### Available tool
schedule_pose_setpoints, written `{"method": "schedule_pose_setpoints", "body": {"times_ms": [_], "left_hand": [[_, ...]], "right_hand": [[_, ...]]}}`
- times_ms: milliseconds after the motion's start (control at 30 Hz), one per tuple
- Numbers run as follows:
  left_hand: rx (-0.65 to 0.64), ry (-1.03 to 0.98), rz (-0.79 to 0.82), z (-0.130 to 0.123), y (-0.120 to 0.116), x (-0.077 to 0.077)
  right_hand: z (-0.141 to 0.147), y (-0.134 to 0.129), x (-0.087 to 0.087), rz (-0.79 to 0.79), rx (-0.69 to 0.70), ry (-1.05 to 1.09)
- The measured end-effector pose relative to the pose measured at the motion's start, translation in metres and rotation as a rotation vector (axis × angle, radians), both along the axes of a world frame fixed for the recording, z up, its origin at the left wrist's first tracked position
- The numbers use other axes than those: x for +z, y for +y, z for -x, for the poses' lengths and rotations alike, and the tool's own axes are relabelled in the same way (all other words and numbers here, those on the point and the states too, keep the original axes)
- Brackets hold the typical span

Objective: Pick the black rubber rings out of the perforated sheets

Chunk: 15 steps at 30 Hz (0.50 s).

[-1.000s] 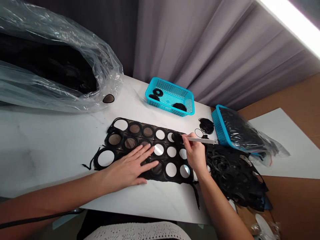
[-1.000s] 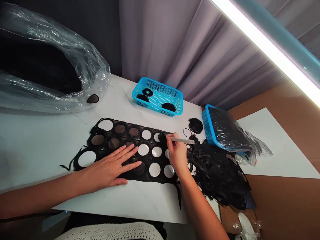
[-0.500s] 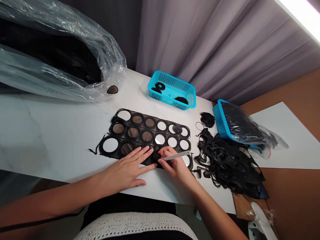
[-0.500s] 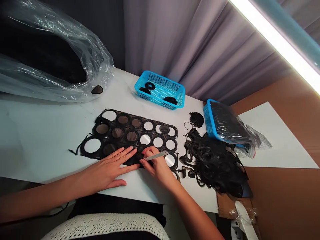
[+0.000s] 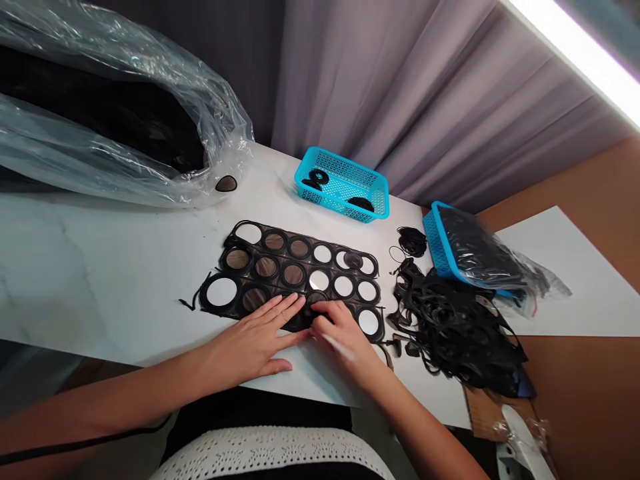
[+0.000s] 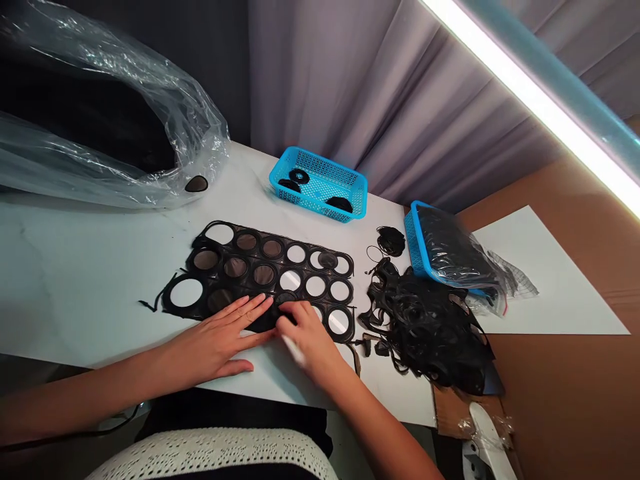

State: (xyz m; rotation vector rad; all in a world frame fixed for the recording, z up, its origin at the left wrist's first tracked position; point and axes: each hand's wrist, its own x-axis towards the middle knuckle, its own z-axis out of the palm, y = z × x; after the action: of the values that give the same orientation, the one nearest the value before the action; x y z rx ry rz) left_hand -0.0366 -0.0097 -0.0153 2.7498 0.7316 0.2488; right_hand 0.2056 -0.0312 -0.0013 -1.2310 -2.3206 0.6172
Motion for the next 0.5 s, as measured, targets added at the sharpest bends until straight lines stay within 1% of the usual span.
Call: {"method": "schedule_pose_setpoints", "body": {"times_ms": [33, 67, 100, 167, 200, 267, 333, 367, 433, 467, 500], "left_hand": [[0.002, 0.002, 0.004, 0.0, 0.0, 0.0], [0.004, -0.001, 0.007, 0.0, 0.001, 0.0], [0.004, -0.006, 0.01, 0.0, 0.001, 0.0], [-0.004, -0.02, 0.01, 0.002, 0.001, 0.0], [-0.011, -0.024, 0.005, 0.003, 0.001, 0.0], [-0.032, -0.031, -0.012, 0.006, 0.002, 0.002], [-0.04, -0.038, -0.033, 0.009, 0.005, 0.007], [-0.037, -0.05, -0.041, 0.008, 0.008, 0.01], [-0.026, -0.076, -0.037, 0.001, 0.021, 0.02], [-0.024, -0.082, -0.031, -0.006, 0.03, 0.026], [-0.023, -0.071, -0.018, -0.017, 0.042, 0.032]], "right_hand": [[0.002, 0.0, -0.001, -0.028, 0.005, -0.022], [0.004, 0.001, -0.002, -0.045, -0.021, -0.019], [0.004, 0.005, -0.003, -0.043, -0.087, 0.01], [-0.003, 0.017, -0.002, 0.009, -0.318, 0.126], [-0.011, 0.023, 0.0, 0.044, -0.445, 0.192], [-0.037, 0.031, 0.007, 0.08, -0.67, 0.292], [-0.075, 0.028, 0.015, 0.033, -0.84, 0.312], [-0.095, 0.023, 0.018, 0.006, -0.916, 0.279], [-0.133, 0.009, 0.022, -0.009, -1.041, 0.12], [-0.149, 0.002, 0.023, -0.04, -1.092, 0.02], [-0.161, -0.004, 0.023, -0.112, -1.116, -0.059]]}}
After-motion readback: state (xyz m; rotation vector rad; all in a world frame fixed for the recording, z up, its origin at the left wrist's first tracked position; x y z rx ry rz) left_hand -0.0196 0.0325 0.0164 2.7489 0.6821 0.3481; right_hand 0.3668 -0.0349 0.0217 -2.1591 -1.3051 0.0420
